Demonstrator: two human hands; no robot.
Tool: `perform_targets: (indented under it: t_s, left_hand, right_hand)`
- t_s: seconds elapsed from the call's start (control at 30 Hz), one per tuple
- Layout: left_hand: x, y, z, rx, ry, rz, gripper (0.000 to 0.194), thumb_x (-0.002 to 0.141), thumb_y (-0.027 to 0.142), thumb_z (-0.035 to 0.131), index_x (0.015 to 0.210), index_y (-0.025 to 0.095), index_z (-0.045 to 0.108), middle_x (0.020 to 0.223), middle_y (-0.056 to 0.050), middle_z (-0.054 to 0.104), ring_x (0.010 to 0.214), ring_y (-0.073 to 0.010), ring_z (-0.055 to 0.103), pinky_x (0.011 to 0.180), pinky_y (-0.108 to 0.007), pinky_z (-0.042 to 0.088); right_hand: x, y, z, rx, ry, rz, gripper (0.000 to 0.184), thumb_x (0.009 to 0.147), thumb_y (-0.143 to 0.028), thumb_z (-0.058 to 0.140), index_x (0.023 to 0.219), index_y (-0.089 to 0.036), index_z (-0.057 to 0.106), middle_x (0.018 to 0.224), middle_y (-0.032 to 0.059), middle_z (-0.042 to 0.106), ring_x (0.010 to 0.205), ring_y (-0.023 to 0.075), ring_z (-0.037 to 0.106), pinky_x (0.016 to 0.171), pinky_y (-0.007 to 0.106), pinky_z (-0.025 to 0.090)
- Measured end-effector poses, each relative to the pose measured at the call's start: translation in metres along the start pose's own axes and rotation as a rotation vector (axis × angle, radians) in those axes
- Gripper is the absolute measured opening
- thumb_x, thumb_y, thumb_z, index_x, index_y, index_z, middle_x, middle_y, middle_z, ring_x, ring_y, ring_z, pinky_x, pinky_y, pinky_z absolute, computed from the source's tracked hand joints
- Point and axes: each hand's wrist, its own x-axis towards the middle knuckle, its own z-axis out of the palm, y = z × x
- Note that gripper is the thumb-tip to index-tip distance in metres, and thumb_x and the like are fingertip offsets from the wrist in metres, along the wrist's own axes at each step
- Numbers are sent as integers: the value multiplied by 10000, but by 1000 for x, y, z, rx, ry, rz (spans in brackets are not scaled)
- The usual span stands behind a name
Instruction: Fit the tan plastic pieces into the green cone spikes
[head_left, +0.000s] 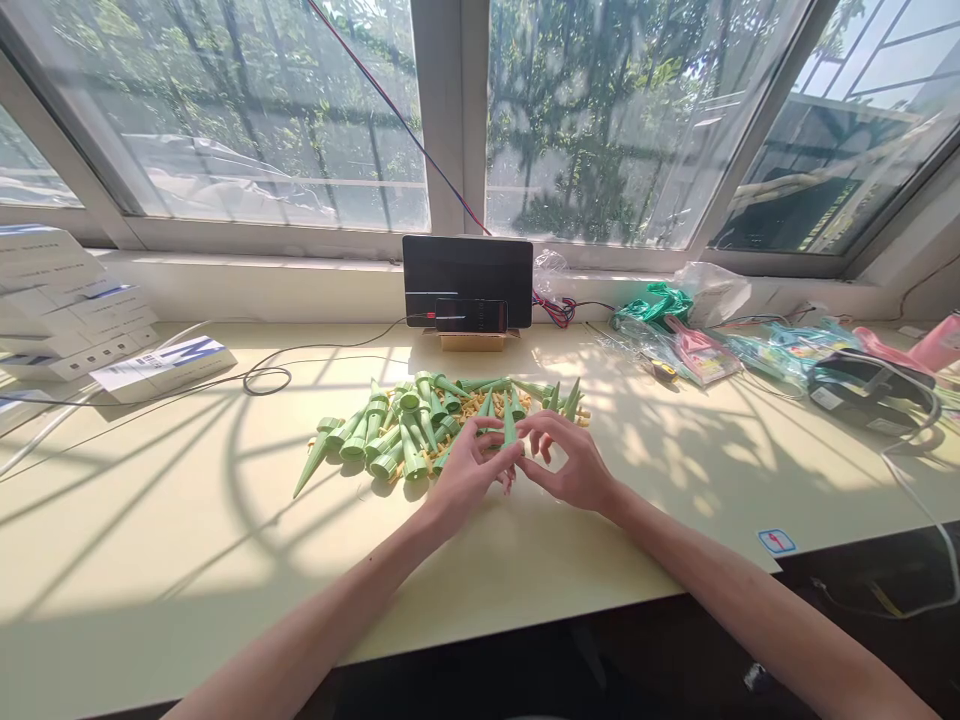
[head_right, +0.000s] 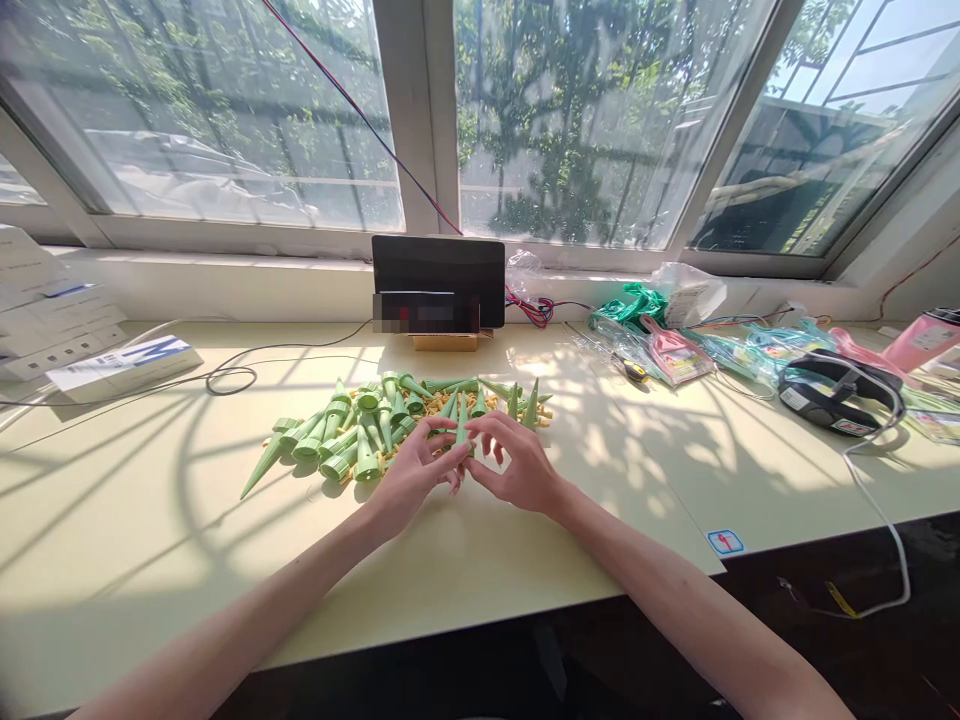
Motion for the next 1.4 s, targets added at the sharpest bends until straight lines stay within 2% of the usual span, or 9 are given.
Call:
perform_targets:
  t_s: [0.23, 0.47, 0.63, 0.8, 1.07, 1.27, 1.4]
  left_hand:
    - [4, 1, -2, -193, -13, -10, 450, 826, 382, 762, 1147, 171, 526, 860, -32, 643, 730, -171, 660, 629, -312, 536]
    - [7, -1, -2, -341, -78, -38, 345, 872, 348, 694, 1147, 173, 581, 895, -66, 678, 763, -185, 681, 692, -325, 553]
    - [4, 1, -2, -219, -39, -59, 335, 888, 367, 651, 1156, 176, 593, 888, -63, 651, 772, -201, 679, 633, -317, 541]
    - [2, 3, -3, -113, 2, -47, 365, 876, 407, 663, 1159, 184, 603, 857, -36, 612, 731, -170, 649, 575, -273, 506]
    - [3, 2, -4, -51, 37, -14, 416, 858, 455, 681, 1159, 170, 638, 744, -16, 606, 633, -143, 598, 527, -256, 475]
    - [2, 3, -1, 1, 43, -13, 497, 845, 507, 703, 1200, 166, 638, 786, -44, 659, 598, -130, 582, 511, -251, 465]
    - [3, 0, -2, 4, 54, 13, 496, 830, 482, 732, 1197, 163, 635, 724, -18, 636, 568, -118, 567, 537, -258, 479]
  right_hand:
    - [-1, 0, 0, -2, 20, 37, 306, 881, -163, 613, 1175, -236, 573, 977, 50, 602, 645, 110, 568, 506, 241, 512]
    - [0, 2, 0, 0, 12, 87, 249, 893, -185, 618, 1135, -232, 581, 995, 48, 602, 634, 97, 582, 502, 224, 508]
    - [1, 1, -1, 13, 13, 99, 261, 898, -183, 614, 1151, -232, 573, 1071, 67, 589, 619, 84, 596, 489, 218, 502]
    - [0, 2, -1, 32, 5, 110, 293, 893, -174, 619, 1176, -230, 571, 1088, 75, 584, 634, 89, 600, 494, 224, 504]
    - [0, 3, -1, 33, -9, 120, 275, 902, -187, 609, 1172, -229, 578, 1090, 80, 587, 635, 92, 604, 495, 227, 507]
    - [-1, 2, 0, 41, -26, 133, 252, 916, -213, 597, 1168, -219, 585, 1107, 85, 584, 633, 89, 610, 506, 227, 519]
    - [0, 1, -1, -8, 31, 166, 176, 945, -289, 582, 1095, -203, 614, 1049, 81, 628, 623, 102, 615, 508, 233, 510]
